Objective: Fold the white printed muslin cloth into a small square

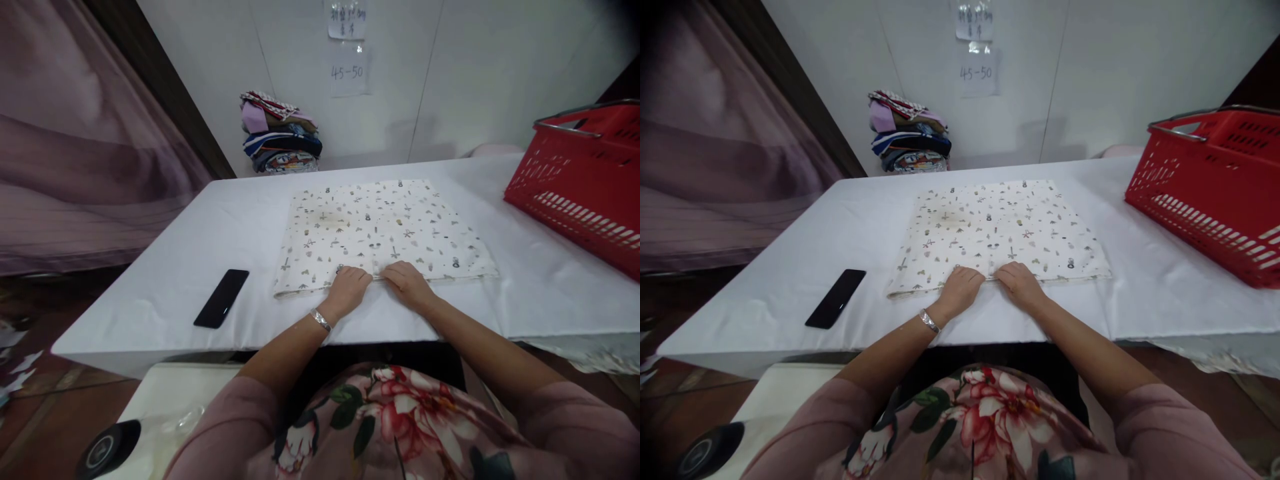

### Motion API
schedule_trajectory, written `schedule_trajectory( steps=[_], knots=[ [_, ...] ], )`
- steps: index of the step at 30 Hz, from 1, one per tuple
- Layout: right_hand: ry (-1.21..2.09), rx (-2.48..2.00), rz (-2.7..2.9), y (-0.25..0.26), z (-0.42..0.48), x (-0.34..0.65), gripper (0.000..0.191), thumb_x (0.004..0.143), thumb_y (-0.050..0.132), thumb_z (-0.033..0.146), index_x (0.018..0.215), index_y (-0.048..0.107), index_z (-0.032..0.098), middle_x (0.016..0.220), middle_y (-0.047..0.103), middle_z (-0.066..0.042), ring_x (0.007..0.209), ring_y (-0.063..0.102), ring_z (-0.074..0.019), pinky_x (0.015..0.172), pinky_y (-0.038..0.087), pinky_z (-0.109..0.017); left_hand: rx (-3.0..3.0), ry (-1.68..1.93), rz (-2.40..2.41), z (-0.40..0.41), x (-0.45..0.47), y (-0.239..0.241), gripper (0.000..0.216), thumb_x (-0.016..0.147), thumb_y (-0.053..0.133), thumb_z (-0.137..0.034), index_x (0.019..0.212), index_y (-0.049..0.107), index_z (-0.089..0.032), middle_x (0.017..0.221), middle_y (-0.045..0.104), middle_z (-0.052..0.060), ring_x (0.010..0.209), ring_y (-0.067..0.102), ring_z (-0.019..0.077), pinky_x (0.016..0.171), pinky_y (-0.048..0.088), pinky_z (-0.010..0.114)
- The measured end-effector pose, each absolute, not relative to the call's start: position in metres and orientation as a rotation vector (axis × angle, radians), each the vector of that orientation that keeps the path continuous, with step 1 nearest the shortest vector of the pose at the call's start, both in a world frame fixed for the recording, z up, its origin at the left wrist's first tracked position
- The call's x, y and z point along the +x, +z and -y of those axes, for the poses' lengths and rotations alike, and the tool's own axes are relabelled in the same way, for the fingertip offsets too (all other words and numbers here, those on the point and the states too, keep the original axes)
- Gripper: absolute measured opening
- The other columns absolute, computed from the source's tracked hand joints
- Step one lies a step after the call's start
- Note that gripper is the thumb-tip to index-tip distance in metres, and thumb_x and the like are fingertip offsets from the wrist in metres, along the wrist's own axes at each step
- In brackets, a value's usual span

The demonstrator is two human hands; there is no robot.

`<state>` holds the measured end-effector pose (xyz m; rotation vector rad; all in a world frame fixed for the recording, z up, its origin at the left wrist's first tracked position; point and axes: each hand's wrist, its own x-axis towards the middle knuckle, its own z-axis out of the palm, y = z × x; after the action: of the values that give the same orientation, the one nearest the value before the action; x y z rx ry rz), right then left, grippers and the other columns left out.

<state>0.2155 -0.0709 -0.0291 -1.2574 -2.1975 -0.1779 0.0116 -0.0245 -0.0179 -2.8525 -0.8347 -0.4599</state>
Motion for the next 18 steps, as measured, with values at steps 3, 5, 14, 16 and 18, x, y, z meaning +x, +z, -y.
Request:
schedule_trajectory(
  steps=[3,5,14,16,18],
  knots=[
    [-0.159,-1.280,2.220,-0.028,0.071,0.215,0.020,0.091,0.044,0.015,0.088,0.063,0.018,0.087,0.064,-0.008,0.084,0.053,-0.0203,0.074,0.041,-0.033,-2.852,-0.448,0.783,0.024,0.011,-0.022,0.012,0.088,0.050,-0.012,0.089,0.060,-0.018,0.087,0.062,0.003,0.084,0.054,0.0182,0.078,0.039,0.034],
    [-0.150,-1.276,2.229,-0.027,0.071,0.215,0.020,0.090,0.043,0.013,0.085,0.062,0.018,0.087,0.064,-0.007,0.083,0.052,-0.0200,0.074,0.041,-0.033,-2.856,-0.441,0.780,0.024,0.011,-0.024,0.012,0.089,0.050,-0.013,0.089,0.061,-0.019,0.091,0.062,0.003,0.084,0.054,0.0178,0.078,0.038,0.034],
    [-0.141,-1.246,2.250,-0.027,0.071,0.216,0.020,0.090,0.044,0.012,0.083,0.062,0.017,0.090,0.065,-0.009,0.086,0.052,-0.0201,0.073,0.039,-0.032,-2.911,-0.402,0.955,0.031,0.015,-0.012,0.016,0.091,0.047,-0.021,0.098,0.062,-0.019,0.107,0.060,0.006,0.093,0.054,0.0189,0.079,0.040,0.035],
    [-0.136,-1.250,2.256,-0.027,0.071,0.216,0.021,0.090,0.043,0.012,0.082,0.062,0.017,0.089,0.065,-0.008,0.085,0.052,-0.0200,0.073,0.039,-0.032,-2.919,-0.384,0.977,0.031,0.016,-0.011,0.017,0.092,0.048,-0.026,0.097,0.063,-0.019,0.108,0.060,0.006,0.093,0.053,0.0196,0.079,0.040,0.035],
    [-0.135,-1.253,2.264,-0.027,0.071,0.216,0.022,0.090,0.043,0.013,0.081,0.063,0.017,0.089,0.065,-0.008,0.085,0.052,-0.0202,0.073,0.039,-0.032,-2.918,-0.371,0.992,0.031,0.018,-0.011,0.019,0.092,0.048,-0.027,0.095,0.064,-0.019,0.109,0.060,0.006,0.094,0.053,0.0198,0.079,0.040,0.036]
  ],
)
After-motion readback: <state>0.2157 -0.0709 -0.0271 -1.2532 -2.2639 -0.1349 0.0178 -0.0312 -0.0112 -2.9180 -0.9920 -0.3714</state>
